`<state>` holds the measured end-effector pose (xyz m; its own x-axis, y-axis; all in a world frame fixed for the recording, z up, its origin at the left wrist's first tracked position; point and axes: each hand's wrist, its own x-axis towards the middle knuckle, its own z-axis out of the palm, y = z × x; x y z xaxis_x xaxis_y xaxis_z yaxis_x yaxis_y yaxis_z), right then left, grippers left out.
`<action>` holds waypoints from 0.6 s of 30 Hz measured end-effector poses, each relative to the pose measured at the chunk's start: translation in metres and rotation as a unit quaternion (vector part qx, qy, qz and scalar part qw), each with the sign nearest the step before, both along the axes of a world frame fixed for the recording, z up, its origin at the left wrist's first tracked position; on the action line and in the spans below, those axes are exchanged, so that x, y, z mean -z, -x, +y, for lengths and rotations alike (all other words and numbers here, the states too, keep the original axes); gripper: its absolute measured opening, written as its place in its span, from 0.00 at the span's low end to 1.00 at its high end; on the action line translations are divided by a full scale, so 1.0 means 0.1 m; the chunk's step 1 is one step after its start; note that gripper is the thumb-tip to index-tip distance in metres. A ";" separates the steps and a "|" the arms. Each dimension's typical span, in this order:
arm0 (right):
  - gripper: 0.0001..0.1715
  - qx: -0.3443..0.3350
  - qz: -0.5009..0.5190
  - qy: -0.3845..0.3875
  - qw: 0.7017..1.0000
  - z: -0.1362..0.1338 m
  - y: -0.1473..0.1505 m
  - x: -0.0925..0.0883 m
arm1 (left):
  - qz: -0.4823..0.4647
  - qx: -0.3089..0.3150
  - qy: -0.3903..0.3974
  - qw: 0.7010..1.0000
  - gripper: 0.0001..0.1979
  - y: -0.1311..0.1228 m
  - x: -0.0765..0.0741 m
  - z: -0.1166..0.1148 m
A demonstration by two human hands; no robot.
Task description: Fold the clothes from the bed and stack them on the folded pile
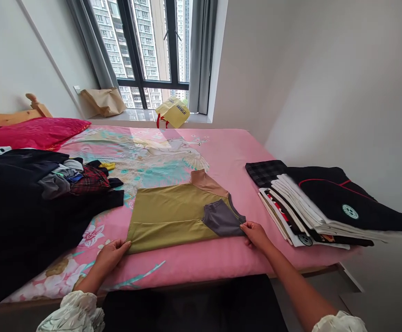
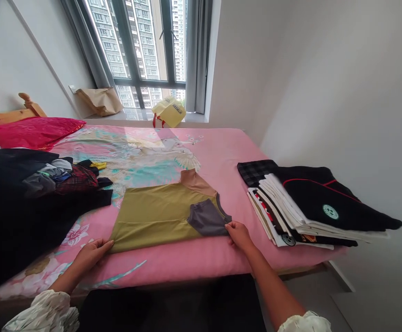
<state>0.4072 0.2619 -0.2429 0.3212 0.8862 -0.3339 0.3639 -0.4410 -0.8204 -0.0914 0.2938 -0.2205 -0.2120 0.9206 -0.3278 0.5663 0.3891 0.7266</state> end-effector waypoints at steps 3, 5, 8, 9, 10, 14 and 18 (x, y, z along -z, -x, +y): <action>0.15 -0.021 -0.064 -0.014 0.998 0.05 -0.02 -0.03 | 0.027 0.023 -0.003 0.999 0.18 -0.01 -0.02 0.03; 0.14 -0.031 -0.108 -0.024 0.993 0.08 -0.03 -0.06 | 0.072 0.038 -0.025 0.996 0.17 -0.01 -0.02 0.06; 0.12 -0.033 -0.163 -0.022 0.986 0.08 -0.04 -0.10 | 0.152 0.036 -0.063 0.986 0.15 0.00 -0.02 0.06; 0.11 -0.031 -0.173 -0.017 0.984 0.06 -0.04 -0.11 | 0.175 0.028 -0.079 0.981 0.16 0.00 -0.01 0.04; 0.11 -0.029 -0.184 -0.013 0.982 0.04 -0.03 -0.12 | 0.193 0.017 -0.105 0.975 0.17 -0.02 -0.02 0.00; 0.13 -0.029 -0.284 -0.136 0.949 -0.08 0.17 -0.22 | 0.165 0.042 -0.282 0.944 0.15 -0.28 -0.04 -0.20; 0.15 -0.135 -0.299 -0.311 0.892 -0.16 0.68 -0.35 | 0.116 0.268 -0.303 0.907 0.17 -0.78 0.01 -0.29</action>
<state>0.3391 0.2458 -0.2079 0.0234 0.9122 0.4090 0.8425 0.2023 -0.4992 -0.0135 0.2647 -0.2214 0.3218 0.9076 0.2696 0.7212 -0.4195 0.5513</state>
